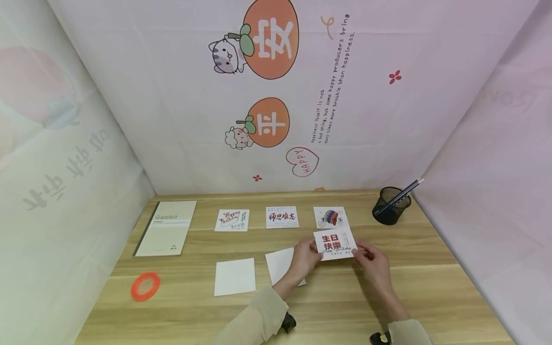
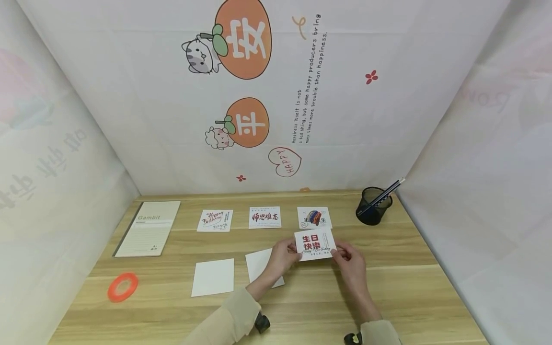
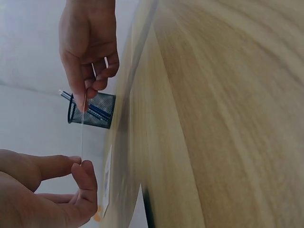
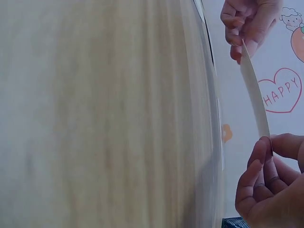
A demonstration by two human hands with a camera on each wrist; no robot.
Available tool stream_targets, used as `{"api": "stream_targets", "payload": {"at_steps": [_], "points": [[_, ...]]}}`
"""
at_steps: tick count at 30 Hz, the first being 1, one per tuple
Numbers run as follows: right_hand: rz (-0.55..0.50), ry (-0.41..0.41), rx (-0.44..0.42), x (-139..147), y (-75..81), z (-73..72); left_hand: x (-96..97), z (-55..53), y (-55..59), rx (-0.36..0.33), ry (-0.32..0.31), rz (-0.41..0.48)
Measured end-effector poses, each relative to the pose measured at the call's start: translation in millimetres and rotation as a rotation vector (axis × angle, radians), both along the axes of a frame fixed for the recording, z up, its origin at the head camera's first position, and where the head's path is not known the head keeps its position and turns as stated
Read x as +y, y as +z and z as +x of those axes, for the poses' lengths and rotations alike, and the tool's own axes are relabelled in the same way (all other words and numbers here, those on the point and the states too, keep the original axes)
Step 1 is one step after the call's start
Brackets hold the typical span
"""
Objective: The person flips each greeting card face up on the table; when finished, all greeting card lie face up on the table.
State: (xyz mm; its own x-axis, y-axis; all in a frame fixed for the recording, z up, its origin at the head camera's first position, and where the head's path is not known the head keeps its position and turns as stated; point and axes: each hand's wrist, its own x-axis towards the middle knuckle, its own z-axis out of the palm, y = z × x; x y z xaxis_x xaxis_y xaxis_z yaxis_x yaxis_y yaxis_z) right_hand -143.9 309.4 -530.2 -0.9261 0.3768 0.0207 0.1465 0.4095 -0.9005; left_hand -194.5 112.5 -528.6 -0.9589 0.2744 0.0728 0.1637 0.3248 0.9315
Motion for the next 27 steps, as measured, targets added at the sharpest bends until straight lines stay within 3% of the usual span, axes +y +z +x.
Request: {"api": "stream_targets", "payload": {"at_steps": [8,17,27], "points": [[0.146,0.058,-0.095,5.0,0.0,2.7,-0.1,-0.3,-5.2,0.011,-0.002,-0.056],[0.316,0.147,-0.112,9.9,-2.8,4.6,3.0,0.1,-7.5,-0.075,-0.065,-0.079],[0.391,0.163,-0.169,10.8,-1.6,7.5,6.7,1.0,-6.9,-0.058,-0.114,-0.149]]}}
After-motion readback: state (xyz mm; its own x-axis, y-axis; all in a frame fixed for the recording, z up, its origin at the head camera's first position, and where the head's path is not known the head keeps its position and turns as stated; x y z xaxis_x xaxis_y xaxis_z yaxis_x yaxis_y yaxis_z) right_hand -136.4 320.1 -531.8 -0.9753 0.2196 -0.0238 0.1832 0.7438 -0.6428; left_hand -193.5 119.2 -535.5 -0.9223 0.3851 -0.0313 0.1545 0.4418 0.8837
